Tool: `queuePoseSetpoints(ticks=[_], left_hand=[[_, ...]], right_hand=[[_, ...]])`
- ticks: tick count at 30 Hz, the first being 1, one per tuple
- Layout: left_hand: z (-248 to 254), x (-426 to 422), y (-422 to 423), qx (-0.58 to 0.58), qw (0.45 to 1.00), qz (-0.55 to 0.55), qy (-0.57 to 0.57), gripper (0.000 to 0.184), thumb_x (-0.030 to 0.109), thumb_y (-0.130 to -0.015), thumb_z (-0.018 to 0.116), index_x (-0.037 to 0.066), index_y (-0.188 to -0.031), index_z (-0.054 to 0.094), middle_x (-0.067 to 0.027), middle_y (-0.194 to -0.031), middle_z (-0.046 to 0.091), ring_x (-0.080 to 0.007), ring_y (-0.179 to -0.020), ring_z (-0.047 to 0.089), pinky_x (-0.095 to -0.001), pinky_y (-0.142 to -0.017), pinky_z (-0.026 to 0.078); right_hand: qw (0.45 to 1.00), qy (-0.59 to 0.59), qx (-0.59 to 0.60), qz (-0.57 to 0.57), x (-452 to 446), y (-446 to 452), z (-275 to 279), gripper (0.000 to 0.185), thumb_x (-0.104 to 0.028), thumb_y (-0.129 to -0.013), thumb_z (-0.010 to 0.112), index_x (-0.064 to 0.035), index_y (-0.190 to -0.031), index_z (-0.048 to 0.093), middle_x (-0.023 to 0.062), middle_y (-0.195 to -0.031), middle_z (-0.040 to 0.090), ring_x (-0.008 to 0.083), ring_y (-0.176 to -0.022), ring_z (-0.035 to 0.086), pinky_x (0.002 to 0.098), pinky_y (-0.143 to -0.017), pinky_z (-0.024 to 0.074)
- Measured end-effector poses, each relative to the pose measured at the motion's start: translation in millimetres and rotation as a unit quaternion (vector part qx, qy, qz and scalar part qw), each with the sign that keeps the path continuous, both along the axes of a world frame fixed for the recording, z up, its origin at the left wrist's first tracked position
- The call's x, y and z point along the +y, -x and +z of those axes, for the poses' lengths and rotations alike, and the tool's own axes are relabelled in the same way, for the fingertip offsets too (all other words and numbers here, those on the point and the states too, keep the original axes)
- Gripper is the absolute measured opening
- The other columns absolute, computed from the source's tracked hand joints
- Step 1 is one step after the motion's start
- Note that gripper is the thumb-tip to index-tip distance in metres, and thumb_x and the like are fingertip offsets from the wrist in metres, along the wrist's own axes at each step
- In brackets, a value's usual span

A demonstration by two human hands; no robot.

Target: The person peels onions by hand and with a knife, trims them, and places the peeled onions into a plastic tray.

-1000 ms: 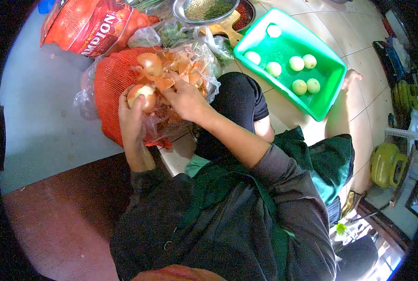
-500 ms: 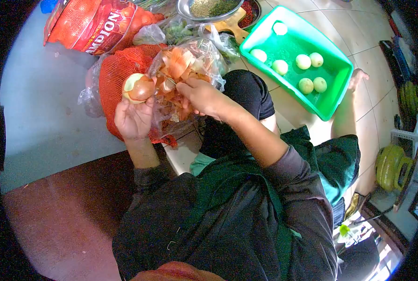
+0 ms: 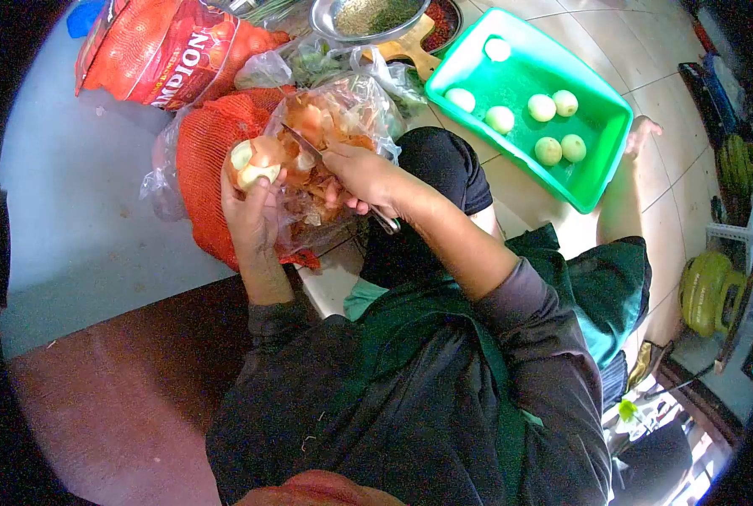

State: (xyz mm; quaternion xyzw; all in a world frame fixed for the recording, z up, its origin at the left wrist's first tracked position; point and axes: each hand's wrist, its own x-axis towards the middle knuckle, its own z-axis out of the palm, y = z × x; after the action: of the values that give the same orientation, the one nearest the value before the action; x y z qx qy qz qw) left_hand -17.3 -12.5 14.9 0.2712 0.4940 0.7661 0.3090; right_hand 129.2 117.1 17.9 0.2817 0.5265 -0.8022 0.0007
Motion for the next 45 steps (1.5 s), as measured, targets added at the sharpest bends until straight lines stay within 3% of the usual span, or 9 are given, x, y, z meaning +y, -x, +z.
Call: queuePoseSetpoints(ticks=[6,9,13,19,25,32,37,40,45], left_hand=[[-0.8,4.8,-3.7,0.130,0.989,0.051,0.043,0.069,-0.002,-0.073,0.073,0.000,-0.128,0.033,-0.0111,-0.120,0.046,-0.0206,-0.109,0.052,-0.0357,-0.094,0.047],[-11.1,6.0,-0.8,0.234,0.965,0.088,0.072,0.071,-0.001,-0.069,0.076,0.001,-0.126,0.034,-0.0101,-0.120,0.044,-0.0193,-0.110,0.049,-0.0336,-0.097,0.042],[-11.4,7.6,-8.0,0.261,0.956,0.101,0.082,0.071,-0.002,-0.066,0.075,0.002,-0.125,0.036,-0.0098,-0.122,0.043,-0.0184,-0.111,0.047,-0.0329,-0.098,0.040],[-5.4,10.6,-13.0,0.259,0.954,0.116,0.093,0.068,-0.003,-0.065,0.075,0.003,-0.123,0.038,-0.0088,-0.117,0.046,-0.0178,-0.109,0.049,-0.0322,-0.096,0.041],[-6.1,11.1,-16.9,0.324,0.926,0.149,0.125,0.066,-0.004,-0.067,0.074,0.002,-0.122,0.039,-0.0087,-0.115,0.049,-0.0179,-0.107,0.051,-0.0309,-0.094,0.043],[-4.5,12.4,-18.7,0.313,0.933,0.135,0.111,0.064,-0.004,-0.068,0.073,0.001,-0.122,0.040,-0.0088,-0.115,0.049,-0.0175,-0.106,0.052,-0.0304,-0.092,0.044],[-0.6,8.8,-16.1,0.254,0.959,0.086,0.094,0.063,-0.003,-0.068,0.073,0.000,-0.123,0.040,-0.0088,-0.113,0.051,-0.0171,-0.103,0.054,-0.0304,-0.091,0.046],[0.3,6.9,-15.3,0.203,0.973,0.054,0.093,0.065,-0.002,-0.067,0.074,0.000,-0.122,0.040,-0.0094,-0.114,0.051,-0.0168,-0.104,0.054,-0.0305,-0.092,0.045],[-4.8,4.7,-10.7,0.104,0.993,0.003,0.059,0.067,0.000,-0.068,0.073,-0.001,-0.126,0.039,-0.0111,-0.114,0.053,-0.0189,-0.101,0.056,-0.0316,-0.083,0.051]], right_hand=[[0.995,-0.075,0.059,-0.034,-8.2,-10.5,31.9,0.035,-0.027,-0.098,0.041,-0.0066,-0.126,0.046,0.0038,-0.073,0.058,0.0052,-0.049,0.045,0.0183,-0.042,0.0361],[0.963,-0.220,0.144,-0.049,-17.1,-5.9,23.7,0.038,-0.027,-0.094,0.048,-0.0034,-0.124,0.048,0.0135,-0.082,0.064,0.0213,-0.068,0.063,0.0342,-0.062,0.0503],[0.912,-0.370,0.170,-0.046,-24.5,-2.0,18.4,0.039,-0.023,-0.093,0.048,-0.0025,-0.126,0.045,0.0265,-0.097,0.062,0.0438,-0.092,0.060,0.0477,-0.080,0.0469],[0.884,-0.416,0.199,-0.075,-29.5,0.1,14.9,0.040,-0.023,-0.094,0.047,-0.0090,-0.131,0.044,0.0252,-0.097,0.061,0.0425,-0.088,0.061,0.0482,-0.079,0.0482],[0.850,-0.515,0.100,-0.058,-36.9,-1.3,15.3,0.040,-0.011,-0.091,0.050,-0.0093,-0.131,0.045,0.0195,-0.101,0.059,0.0393,-0.092,0.059,0.0446,-0.079,0.0477],[0.867,-0.474,0.123,-0.094,-30.3,3.8,8.8,0.036,-0.013,-0.093,0.048,-0.0072,-0.128,0.047,0.0193,-0.108,0.059,0.0368,-0.099,0.059,0.0406,-0.085,0.0477],[0.904,-0.394,0.138,-0.095,-23.7,3.5,11.0,0.034,-0.018,-0.097,0.044,-0.0034,-0.128,0.048,0.0193,-0.117,0.058,0.0301,-0.107,0.058,0.0360,-0.091,0.0443],[0.891,-0.397,0.166,-0.144,-23.3,8.1,0.0,0.032,-0.019,-0.095,0.045,-0.0084,-0.125,0.048,0.0208,-0.107,0.062,0.0386,-0.099,0.060,0.0439,-0.085,0.0475],[0.908,-0.372,0.137,-0.135,-20.5,10.0,-3.2,0.033,-0.022,-0.096,0.044,-0.0088,-0.125,0.048,0.0221,-0.105,0.062,0.0382,-0.099,0.060,0.0417,-0.085,0.0476]])
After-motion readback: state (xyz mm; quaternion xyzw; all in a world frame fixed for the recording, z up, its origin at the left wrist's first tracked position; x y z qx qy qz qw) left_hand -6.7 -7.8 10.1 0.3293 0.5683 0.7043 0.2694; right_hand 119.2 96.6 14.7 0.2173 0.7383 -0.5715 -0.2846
